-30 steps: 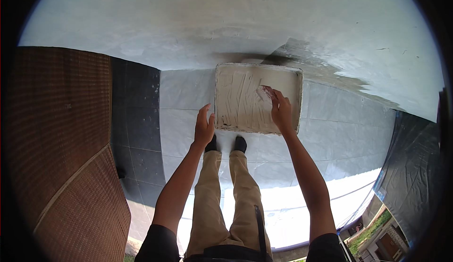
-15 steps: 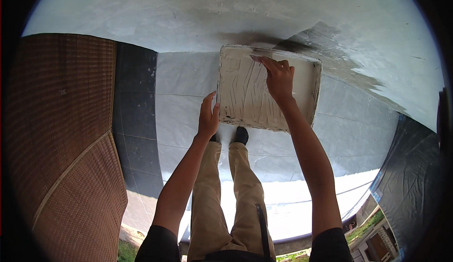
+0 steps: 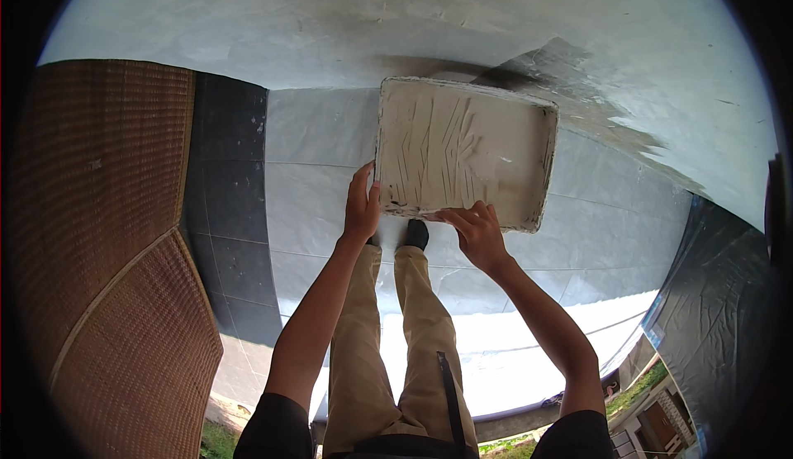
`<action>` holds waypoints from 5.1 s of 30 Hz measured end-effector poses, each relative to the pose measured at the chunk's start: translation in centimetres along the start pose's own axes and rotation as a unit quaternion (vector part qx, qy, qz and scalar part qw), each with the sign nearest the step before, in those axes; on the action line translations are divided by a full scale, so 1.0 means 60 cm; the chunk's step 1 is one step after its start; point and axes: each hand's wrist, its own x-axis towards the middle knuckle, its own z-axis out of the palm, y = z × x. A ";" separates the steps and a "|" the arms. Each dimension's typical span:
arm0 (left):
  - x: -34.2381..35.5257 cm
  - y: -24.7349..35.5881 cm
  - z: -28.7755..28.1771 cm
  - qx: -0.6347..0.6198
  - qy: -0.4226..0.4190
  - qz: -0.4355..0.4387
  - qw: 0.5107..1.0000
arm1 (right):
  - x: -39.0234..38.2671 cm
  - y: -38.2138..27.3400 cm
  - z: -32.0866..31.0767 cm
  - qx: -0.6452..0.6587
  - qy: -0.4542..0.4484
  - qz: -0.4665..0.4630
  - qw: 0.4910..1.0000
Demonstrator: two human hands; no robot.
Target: The person applies wall filler to a damaged section of an exterior wall using a small scraper.
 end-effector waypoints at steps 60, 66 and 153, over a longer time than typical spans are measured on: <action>0.130 0.624 -0.399 -0.003 0.100 0.342 0.934 | 0.105 -0.149 -0.514 0.724 0.037 0.166 0.668; 0.143 0.775 -0.522 -0.005 0.162 0.422 0.892 | 0.149 -0.268 -0.653 0.768 0.108 0.020 0.631; 0.272 1.130 -1.021 0.239 0.417 0.646 0.593 | 0.636 -0.820 -0.636 -0.422 0.535 -0.102 0.725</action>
